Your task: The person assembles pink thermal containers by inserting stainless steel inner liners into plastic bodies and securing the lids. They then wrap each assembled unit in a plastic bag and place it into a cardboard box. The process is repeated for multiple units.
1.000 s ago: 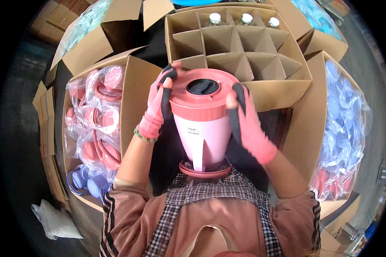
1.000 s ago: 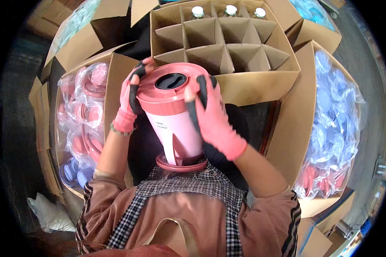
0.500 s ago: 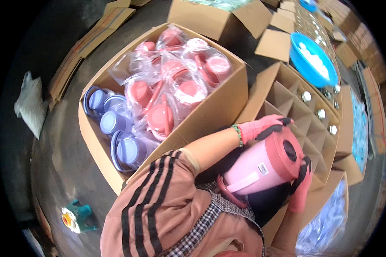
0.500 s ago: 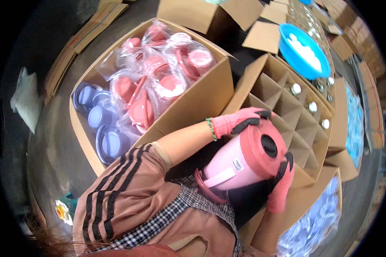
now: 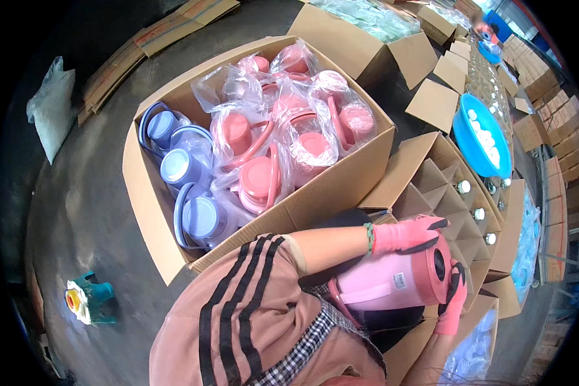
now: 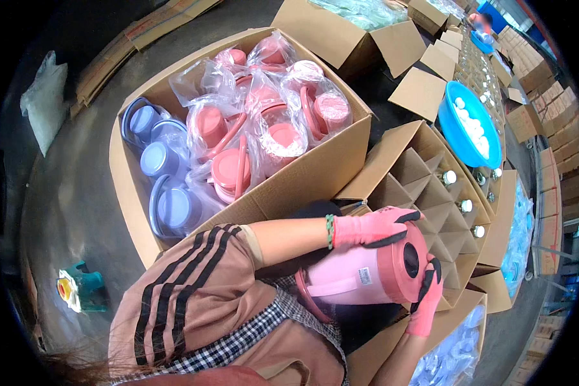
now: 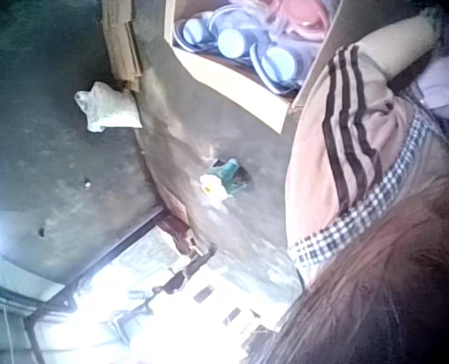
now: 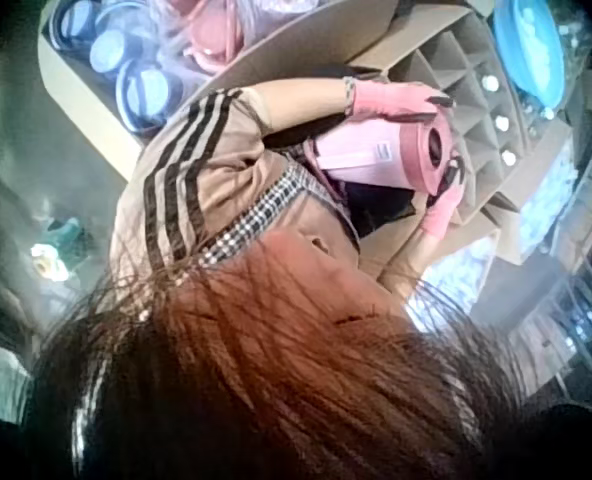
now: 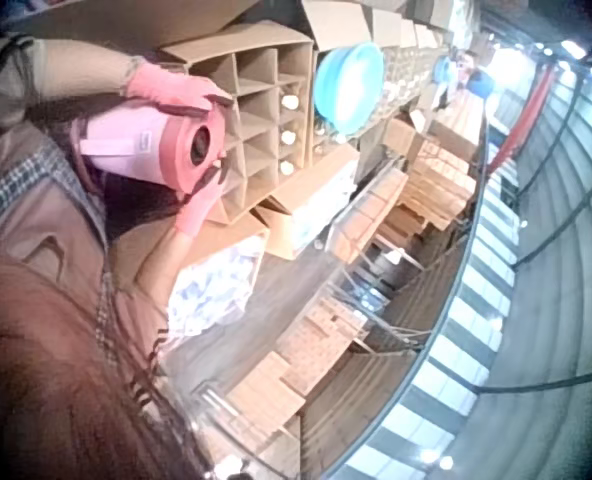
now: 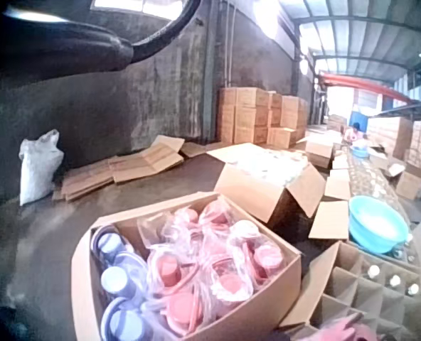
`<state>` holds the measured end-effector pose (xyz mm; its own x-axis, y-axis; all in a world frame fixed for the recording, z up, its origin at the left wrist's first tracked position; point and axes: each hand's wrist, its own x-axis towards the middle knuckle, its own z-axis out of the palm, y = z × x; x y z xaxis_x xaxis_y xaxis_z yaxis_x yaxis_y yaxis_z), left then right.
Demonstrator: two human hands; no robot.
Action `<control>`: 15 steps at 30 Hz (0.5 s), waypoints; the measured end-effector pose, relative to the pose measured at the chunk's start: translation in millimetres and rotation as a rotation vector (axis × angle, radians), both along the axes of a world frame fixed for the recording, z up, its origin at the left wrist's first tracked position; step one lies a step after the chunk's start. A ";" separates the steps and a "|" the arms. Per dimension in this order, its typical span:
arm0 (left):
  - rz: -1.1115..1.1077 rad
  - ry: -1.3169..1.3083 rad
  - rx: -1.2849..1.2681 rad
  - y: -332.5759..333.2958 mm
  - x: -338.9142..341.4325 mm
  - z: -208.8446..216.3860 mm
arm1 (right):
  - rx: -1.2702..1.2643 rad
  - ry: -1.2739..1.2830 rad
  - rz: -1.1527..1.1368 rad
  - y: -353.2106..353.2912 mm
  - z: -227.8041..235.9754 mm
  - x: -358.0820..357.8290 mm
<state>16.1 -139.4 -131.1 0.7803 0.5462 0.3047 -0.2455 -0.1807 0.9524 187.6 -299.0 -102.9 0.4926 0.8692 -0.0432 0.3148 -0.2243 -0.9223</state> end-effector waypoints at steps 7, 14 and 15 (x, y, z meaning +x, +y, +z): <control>-0.249 -0.232 -0.285 -7.8 10.8 -25.4 | -0.197 -0.730 0.500 12.4 72.6 -41.5; -0.164 0.081 -0.258 -20.9 -14.9 6.7 | -0.395 -0.958 0.726 32.3 81.8 -55.1; -0.147 0.121 -0.241 -22.4 -13.6 5.8 | -0.443 -0.920 0.730 35.7 82.9 -55.1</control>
<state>2.5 -161.7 -125.3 0.8789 0.4702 0.0801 -0.1344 0.0829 0.9875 132.5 -263.4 -19.9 -0.0939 0.9503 -0.2968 0.9819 0.0392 -0.1853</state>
